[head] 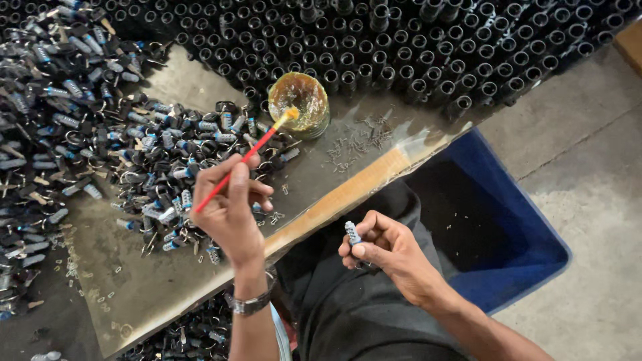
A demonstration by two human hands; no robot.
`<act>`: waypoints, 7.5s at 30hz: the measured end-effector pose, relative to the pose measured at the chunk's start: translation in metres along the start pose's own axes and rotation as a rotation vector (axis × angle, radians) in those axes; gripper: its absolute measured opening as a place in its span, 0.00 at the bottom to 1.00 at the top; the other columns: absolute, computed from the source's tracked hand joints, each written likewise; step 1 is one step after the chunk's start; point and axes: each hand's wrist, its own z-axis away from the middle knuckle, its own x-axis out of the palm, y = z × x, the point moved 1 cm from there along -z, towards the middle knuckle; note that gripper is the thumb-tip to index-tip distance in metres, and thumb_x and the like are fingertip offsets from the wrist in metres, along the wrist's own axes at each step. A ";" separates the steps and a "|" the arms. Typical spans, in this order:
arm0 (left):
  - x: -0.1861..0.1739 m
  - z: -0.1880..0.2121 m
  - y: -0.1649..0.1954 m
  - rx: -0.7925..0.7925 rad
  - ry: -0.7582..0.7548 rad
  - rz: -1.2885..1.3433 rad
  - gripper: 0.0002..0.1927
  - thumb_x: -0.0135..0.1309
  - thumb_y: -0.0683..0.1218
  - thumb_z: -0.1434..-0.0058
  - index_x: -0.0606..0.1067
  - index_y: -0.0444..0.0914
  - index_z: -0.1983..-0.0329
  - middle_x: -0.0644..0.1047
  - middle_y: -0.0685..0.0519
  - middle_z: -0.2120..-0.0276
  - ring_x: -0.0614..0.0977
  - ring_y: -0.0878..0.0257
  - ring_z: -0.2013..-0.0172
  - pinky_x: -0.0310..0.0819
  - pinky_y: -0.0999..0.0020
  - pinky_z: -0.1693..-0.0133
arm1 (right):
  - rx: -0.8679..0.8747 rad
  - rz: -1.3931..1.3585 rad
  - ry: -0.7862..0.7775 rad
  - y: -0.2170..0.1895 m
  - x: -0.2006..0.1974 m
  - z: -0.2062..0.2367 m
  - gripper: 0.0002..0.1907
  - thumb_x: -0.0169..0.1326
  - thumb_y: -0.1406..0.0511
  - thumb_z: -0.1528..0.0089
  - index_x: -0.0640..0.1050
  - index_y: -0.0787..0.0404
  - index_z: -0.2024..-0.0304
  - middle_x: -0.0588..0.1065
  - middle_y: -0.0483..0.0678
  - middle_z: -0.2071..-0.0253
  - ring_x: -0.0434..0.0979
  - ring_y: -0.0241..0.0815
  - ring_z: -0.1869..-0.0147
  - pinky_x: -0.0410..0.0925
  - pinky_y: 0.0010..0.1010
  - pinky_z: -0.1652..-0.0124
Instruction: The person repeatedly picks small key-like objects from a pile, applies a yellow substance to the head of each key using a red-handled brush, and places the treated keys back on the table. The process is repeated continuously throughout the clip.
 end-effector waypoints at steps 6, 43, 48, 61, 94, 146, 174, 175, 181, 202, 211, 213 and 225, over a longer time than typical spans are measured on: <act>-0.009 0.019 -0.009 0.021 0.004 0.014 0.05 0.50 0.36 0.28 0.72 0.29 0.52 0.81 0.41 0.61 0.82 0.64 0.74 0.77 0.72 0.76 | 0.033 0.033 0.064 0.006 -0.005 0.000 0.10 0.61 0.69 0.39 0.72 0.61 0.60 0.80 0.51 0.62 0.81 0.40 0.60 0.73 0.31 0.58; -0.004 0.006 0.005 0.060 0.086 -0.028 0.05 0.48 0.37 0.26 0.72 0.29 0.51 0.81 0.43 0.61 0.83 0.64 0.72 0.80 0.71 0.75 | 0.038 0.009 0.108 0.009 -0.013 -0.015 0.09 0.59 0.70 0.38 0.73 0.63 0.58 0.79 0.52 0.61 0.79 0.41 0.60 0.73 0.31 0.57; -0.002 0.019 -0.001 0.042 0.092 -0.006 0.05 0.47 0.38 0.26 0.72 0.30 0.51 0.81 0.42 0.62 0.83 0.62 0.72 0.82 0.70 0.74 | 0.024 -0.024 0.111 0.007 -0.016 -0.012 0.09 0.59 0.70 0.37 0.72 0.63 0.58 0.79 0.52 0.60 0.79 0.40 0.60 0.73 0.31 0.56; 0.001 0.037 -0.009 -0.044 0.179 0.126 0.06 0.49 0.39 0.27 0.73 0.30 0.54 0.81 0.42 0.64 0.82 0.62 0.75 0.78 0.69 0.77 | 0.009 -0.022 0.110 0.006 -0.019 -0.015 0.10 0.59 0.69 0.38 0.73 0.63 0.57 0.79 0.52 0.61 0.79 0.40 0.59 0.73 0.32 0.56; 0.042 0.054 -0.031 -0.132 0.154 0.231 0.06 0.49 0.39 0.28 0.74 0.31 0.52 0.81 0.41 0.63 0.81 0.62 0.75 0.77 0.69 0.78 | 0.004 -0.021 0.148 0.003 -0.034 -0.017 0.10 0.59 0.69 0.37 0.72 0.62 0.57 0.78 0.52 0.61 0.78 0.39 0.59 0.73 0.32 0.56; -0.039 0.123 0.026 -0.108 -0.010 0.092 0.06 0.47 0.35 0.31 0.70 0.27 0.53 0.78 0.36 0.63 0.83 0.56 0.72 0.81 0.67 0.75 | -0.038 0.019 0.121 0.000 -0.004 0.003 0.12 0.62 0.68 0.40 0.75 0.65 0.58 0.80 0.53 0.66 0.79 0.41 0.62 0.72 0.34 0.59; -0.048 0.128 0.031 -0.052 0.049 0.090 0.07 0.44 0.30 0.32 0.70 0.29 0.53 0.78 0.37 0.62 0.83 0.58 0.72 0.82 0.68 0.74 | 0.013 0.065 0.073 0.006 0.008 0.011 0.11 0.62 0.68 0.39 0.75 0.66 0.57 0.80 0.54 0.66 0.78 0.41 0.65 0.72 0.31 0.60; -0.049 0.129 0.031 -0.057 0.048 0.127 0.07 0.44 0.30 0.32 0.70 0.29 0.53 0.79 0.37 0.62 0.83 0.58 0.72 0.82 0.68 0.74 | 0.014 0.059 0.075 0.006 0.008 0.011 0.11 0.62 0.68 0.39 0.76 0.66 0.57 0.80 0.54 0.67 0.78 0.41 0.65 0.72 0.31 0.61; -0.046 0.122 0.033 -0.100 0.112 0.016 0.06 0.46 0.31 0.32 0.69 0.28 0.54 0.78 0.38 0.63 0.83 0.57 0.73 0.80 0.67 0.76 | 0.023 0.040 0.081 0.006 0.005 0.010 0.11 0.61 0.68 0.39 0.75 0.66 0.57 0.80 0.54 0.66 0.79 0.40 0.65 0.72 0.31 0.61; -0.062 -0.021 0.074 -0.135 -0.201 -0.959 0.09 0.60 0.50 0.35 0.82 0.41 0.57 0.83 0.53 0.70 0.84 0.62 0.77 0.75 0.68 0.73 | 0.234 0.289 -0.287 0.044 0.038 0.023 0.30 0.56 0.64 0.36 0.70 0.68 0.33 0.78 0.52 0.39 0.75 0.40 0.34 0.64 0.34 0.34; -0.058 -0.016 0.024 0.518 -0.530 -1.180 0.11 0.59 0.40 0.40 0.81 0.44 0.55 0.78 0.55 0.58 0.82 0.58 0.64 0.76 0.62 0.65 | -0.256 0.556 -0.970 0.174 0.132 -0.007 0.40 0.52 0.56 0.30 0.55 0.72 0.24 0.57 0.63 0.23 0.55 0.54 0.18 0.53 0.38 0.24; -0.054 -0.021 0.012 0.610 -0.562 -1.232 0.10 0.59 0.40 0.40 0.81 0.45 0.56 0.77 0.56 0.59 0.82 0.59 0.63 0.75 0.62 0.65 | -0.257 0.749 -0.957 0.162 0.121 0.001 0.37 0.54 0.57 0.28 0.59 0.72 0.26 0.59 0.65 0.24 0.57 0.57 0.18 0.55 0.41 0.25; -0.064 -0.018 0.039 0.390 -0.240 -0.678 0.09 0.61 0.37 0.38 0.76 0.38 0.56 0.76 0.52 0.53 0.78 0.67 0.68 0.73 0.74 0.69 | -0.391 0.697 -0.127 0.016 0.066 0.006 0.12 0.55 0.67 0.32 0.77 0.66 0.47 0.75 0.50 0.49 0.78 0.41 0.47 0.71 0.31 0.44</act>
